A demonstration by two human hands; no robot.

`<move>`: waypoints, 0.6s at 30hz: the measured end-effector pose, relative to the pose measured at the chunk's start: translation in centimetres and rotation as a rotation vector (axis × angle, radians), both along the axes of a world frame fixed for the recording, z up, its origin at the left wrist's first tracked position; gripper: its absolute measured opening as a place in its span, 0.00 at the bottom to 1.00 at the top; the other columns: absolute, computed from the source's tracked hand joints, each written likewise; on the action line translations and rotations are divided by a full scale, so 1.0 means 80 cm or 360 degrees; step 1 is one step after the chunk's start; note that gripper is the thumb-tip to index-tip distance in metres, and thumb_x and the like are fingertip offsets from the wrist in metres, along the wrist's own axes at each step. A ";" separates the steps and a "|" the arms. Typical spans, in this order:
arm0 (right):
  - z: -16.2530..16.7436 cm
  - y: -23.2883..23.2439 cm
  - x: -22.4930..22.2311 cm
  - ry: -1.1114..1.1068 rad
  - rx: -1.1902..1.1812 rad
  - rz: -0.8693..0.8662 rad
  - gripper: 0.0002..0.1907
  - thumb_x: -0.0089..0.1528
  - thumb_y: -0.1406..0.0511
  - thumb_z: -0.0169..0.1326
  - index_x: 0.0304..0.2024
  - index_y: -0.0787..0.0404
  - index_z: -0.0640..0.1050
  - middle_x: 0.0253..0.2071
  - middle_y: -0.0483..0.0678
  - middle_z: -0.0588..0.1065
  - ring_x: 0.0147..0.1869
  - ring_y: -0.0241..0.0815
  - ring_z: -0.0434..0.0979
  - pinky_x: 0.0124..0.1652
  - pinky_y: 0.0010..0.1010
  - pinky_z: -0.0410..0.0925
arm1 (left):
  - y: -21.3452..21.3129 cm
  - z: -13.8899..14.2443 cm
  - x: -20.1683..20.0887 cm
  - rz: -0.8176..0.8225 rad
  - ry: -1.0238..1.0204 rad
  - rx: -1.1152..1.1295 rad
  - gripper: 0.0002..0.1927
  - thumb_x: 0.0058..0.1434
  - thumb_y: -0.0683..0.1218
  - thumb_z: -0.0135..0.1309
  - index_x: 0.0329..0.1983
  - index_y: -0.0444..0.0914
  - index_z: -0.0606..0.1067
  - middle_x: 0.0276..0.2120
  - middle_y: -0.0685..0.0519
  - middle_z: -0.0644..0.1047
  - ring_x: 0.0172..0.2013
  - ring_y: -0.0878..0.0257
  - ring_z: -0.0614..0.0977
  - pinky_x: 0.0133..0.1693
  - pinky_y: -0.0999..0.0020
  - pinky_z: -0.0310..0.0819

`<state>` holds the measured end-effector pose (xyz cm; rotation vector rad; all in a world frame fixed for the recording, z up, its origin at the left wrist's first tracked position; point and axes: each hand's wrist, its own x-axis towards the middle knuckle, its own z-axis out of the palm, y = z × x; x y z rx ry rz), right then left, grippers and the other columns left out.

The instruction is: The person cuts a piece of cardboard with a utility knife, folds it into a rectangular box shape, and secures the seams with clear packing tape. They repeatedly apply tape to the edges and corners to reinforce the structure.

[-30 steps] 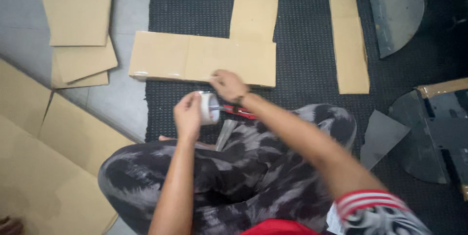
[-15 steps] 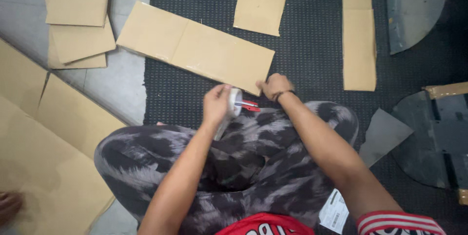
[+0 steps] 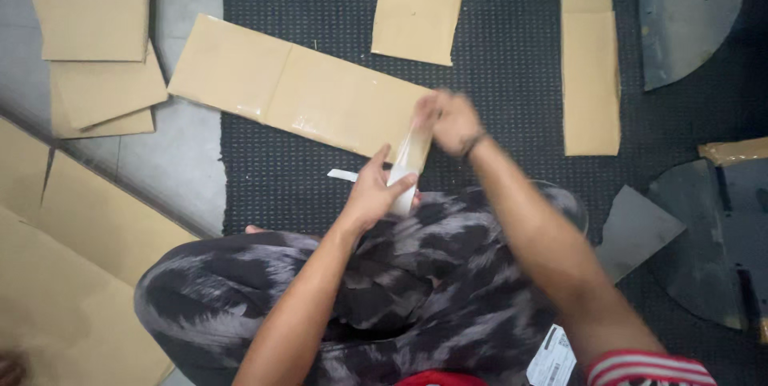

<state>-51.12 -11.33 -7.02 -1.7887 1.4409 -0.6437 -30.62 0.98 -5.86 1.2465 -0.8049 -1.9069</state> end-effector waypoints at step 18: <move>-0.067 -0.118 -0.009 0.0067 0.0353 -0.0592 0.27 0.46 0.52 0.75 0.39 0.62 0.82 0.37 0.51 0.82 0.39 0.41 0.83 0.41 0.29 0.75 | -0.031 -0.054 0.003 -0.0013 -0.0114 0.0417 0.21 0.59 0.38 0.60 0.53 0.31 0.68 0.33 0.41 0.82 0.23 0.54 0.83 0.22 0.62 0.77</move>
